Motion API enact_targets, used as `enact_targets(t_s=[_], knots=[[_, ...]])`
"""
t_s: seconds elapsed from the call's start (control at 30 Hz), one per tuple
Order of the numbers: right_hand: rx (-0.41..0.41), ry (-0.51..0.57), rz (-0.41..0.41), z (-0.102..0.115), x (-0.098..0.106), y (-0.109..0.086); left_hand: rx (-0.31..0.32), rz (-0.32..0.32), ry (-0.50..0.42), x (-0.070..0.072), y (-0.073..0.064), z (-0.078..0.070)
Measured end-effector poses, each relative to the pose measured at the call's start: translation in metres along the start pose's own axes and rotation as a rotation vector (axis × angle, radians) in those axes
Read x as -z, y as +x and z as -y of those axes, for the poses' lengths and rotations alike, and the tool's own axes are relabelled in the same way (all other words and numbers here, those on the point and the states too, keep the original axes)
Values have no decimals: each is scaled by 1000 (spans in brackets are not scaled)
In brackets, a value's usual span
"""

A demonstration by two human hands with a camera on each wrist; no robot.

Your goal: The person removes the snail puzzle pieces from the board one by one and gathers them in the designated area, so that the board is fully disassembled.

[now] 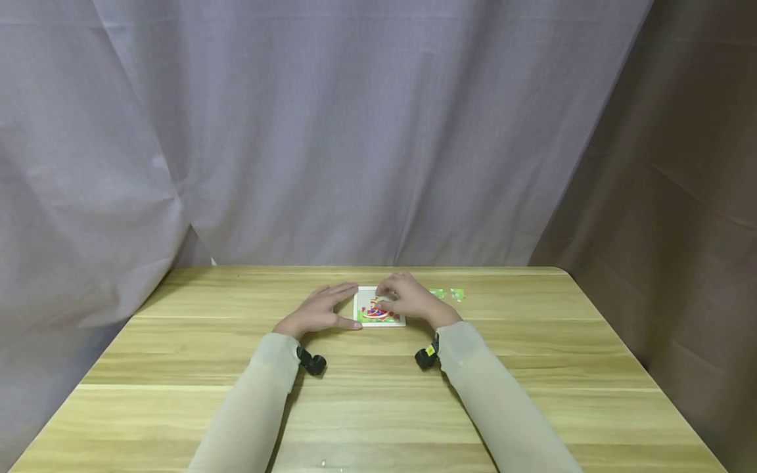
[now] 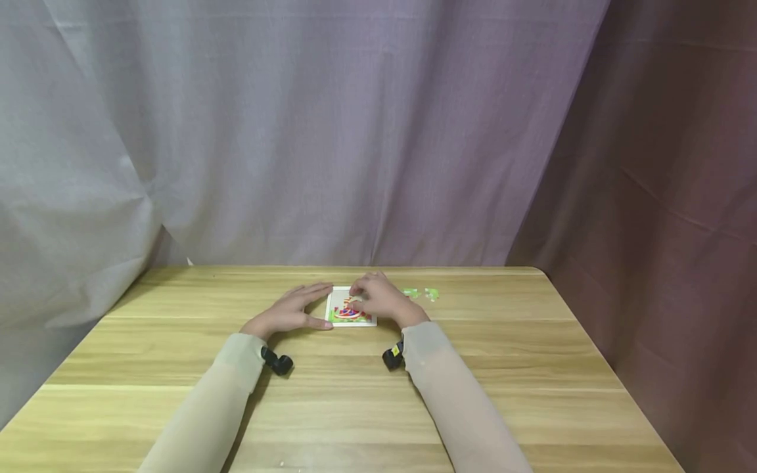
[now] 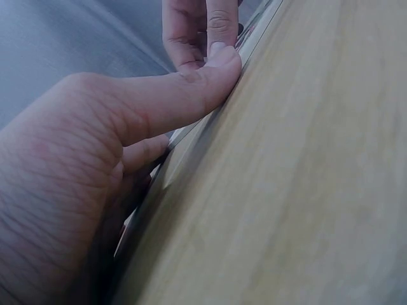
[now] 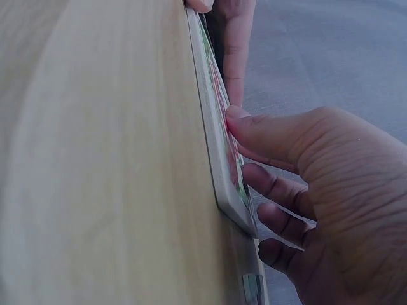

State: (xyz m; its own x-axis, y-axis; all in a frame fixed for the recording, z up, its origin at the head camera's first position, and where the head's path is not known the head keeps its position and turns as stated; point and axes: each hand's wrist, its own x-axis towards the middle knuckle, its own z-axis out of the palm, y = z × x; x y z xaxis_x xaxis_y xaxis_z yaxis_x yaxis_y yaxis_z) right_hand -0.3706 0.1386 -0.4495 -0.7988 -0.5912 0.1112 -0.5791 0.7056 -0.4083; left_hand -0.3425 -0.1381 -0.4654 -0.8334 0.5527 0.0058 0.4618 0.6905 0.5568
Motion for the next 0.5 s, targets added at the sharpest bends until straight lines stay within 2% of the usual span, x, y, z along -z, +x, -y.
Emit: enact_targets(t_s=[0.5], knots=[[0, 25, 19, 6, -1, 0, 10, -11, 2, -1, -1, 1]])
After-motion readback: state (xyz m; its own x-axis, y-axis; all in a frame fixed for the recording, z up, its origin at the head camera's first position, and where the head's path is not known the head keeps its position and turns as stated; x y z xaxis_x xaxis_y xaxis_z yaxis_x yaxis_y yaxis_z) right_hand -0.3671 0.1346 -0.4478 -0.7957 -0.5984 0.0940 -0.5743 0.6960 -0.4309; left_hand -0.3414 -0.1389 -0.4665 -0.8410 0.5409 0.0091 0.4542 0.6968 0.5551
